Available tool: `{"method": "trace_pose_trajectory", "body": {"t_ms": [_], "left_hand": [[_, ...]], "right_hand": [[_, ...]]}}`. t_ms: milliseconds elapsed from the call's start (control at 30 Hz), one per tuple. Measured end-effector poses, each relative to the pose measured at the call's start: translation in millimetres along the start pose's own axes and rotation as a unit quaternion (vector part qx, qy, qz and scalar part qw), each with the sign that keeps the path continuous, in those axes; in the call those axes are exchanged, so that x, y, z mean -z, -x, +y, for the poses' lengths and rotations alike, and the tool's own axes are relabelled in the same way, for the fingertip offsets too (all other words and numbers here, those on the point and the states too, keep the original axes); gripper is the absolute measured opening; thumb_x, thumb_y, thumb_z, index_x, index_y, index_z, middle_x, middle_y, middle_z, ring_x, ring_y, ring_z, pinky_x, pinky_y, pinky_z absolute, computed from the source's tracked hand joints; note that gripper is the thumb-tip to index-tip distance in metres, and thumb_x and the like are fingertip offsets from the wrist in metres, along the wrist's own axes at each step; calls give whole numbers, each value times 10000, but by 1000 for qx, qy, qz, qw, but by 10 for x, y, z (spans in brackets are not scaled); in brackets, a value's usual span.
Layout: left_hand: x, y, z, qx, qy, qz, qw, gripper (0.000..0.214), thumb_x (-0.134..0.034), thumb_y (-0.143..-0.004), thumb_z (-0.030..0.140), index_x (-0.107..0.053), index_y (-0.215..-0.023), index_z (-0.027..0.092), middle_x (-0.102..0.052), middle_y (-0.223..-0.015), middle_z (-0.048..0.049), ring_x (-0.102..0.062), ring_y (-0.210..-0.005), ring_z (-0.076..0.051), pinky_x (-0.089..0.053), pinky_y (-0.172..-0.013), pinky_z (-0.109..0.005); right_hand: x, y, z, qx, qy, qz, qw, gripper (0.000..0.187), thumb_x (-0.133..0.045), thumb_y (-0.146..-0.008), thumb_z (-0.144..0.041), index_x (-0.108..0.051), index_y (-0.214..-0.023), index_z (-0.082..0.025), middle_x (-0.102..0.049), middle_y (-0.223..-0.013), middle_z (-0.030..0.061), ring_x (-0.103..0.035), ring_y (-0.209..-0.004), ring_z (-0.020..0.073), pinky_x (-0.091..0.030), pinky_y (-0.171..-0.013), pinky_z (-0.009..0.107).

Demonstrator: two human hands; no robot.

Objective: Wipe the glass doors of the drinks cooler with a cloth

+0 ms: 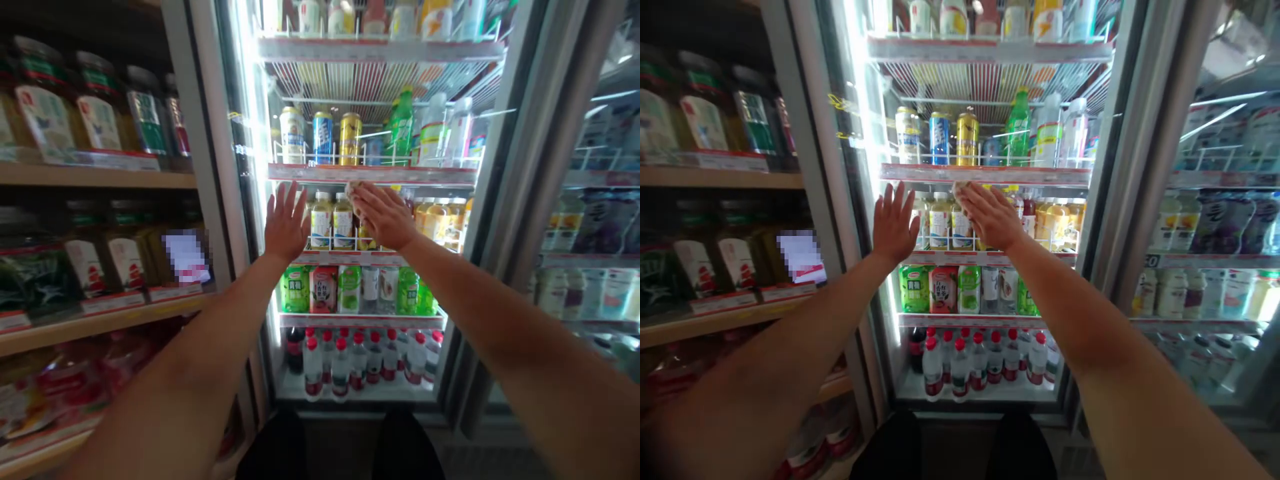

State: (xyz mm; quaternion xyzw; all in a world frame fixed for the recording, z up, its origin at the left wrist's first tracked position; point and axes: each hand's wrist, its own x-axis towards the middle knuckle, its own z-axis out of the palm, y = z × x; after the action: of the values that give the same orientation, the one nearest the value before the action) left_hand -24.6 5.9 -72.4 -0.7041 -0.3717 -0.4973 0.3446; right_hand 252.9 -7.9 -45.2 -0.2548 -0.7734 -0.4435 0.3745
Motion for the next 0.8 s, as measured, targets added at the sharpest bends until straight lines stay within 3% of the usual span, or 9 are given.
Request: {"method": "trace_pose_trajectory", "body": {"t_ms": [133,300,467,633,800], "left_hand": [[50,118,-23,-2,-5,2,1000,562,-394,-1006,370,-371,-1562,289,-260,-1650,-36,-107,-1550,-252,-87,-1284,-539],[39,506,-120,8,-32,0,999,572,-378,-1020,359,-320,-1587,304,-253,-1651,-30,-114,-1549,-259,-104,-1282,-549],[-66,798,-246,15,-45,14,999,630,-387,-1022,353,-201,-1622,308,-236,-1657,-29,-89,-1552,-259,-128,-1281,-553],[-122,825,-291,-1,-66,26,997,612,-406,-1025,328,-265,-1610,214,-284,-1642,-71,-88,-1555,-273,-87,-1282,-521],[-121,826,-276,-13,-82,31,996,615,-412,-1024,319,-264,-1609,201,-269,-1648,-67,-87,-1558,-261,-82,-1281,-492]], "right_hand": [[15,93,-22,-98,9,76,992,574,-387,-975,-239,-399,-1548,-270,-443,-1577,60,-345,-1506,256,-346,-1206,543],[35,277,-49,16,-32,-20,999,544,-437,-985,-246,-429,-1528,-279,-472,-1555,40,-372,-1492,236,-348,-1219,512],[-46,326,-99,-66,27,76,995,558,-426,-989,-235,-400,-1546,-248,-445,-1574,62,-350,-1504,247,-342,-1211,511],[-247,280,-379,60,-8,-6,998,536,-445,-1022,-248,-378,-1554,-245,-471,-1563,24,-339,-1508,212,-318,-1224,427],[-484,245,-764,-18,-7,34,999,518,-420,-1032,-239,-390,-1549,-219,-451,-1577,35,-309,-1519,222,-263,-1242,444]]}}
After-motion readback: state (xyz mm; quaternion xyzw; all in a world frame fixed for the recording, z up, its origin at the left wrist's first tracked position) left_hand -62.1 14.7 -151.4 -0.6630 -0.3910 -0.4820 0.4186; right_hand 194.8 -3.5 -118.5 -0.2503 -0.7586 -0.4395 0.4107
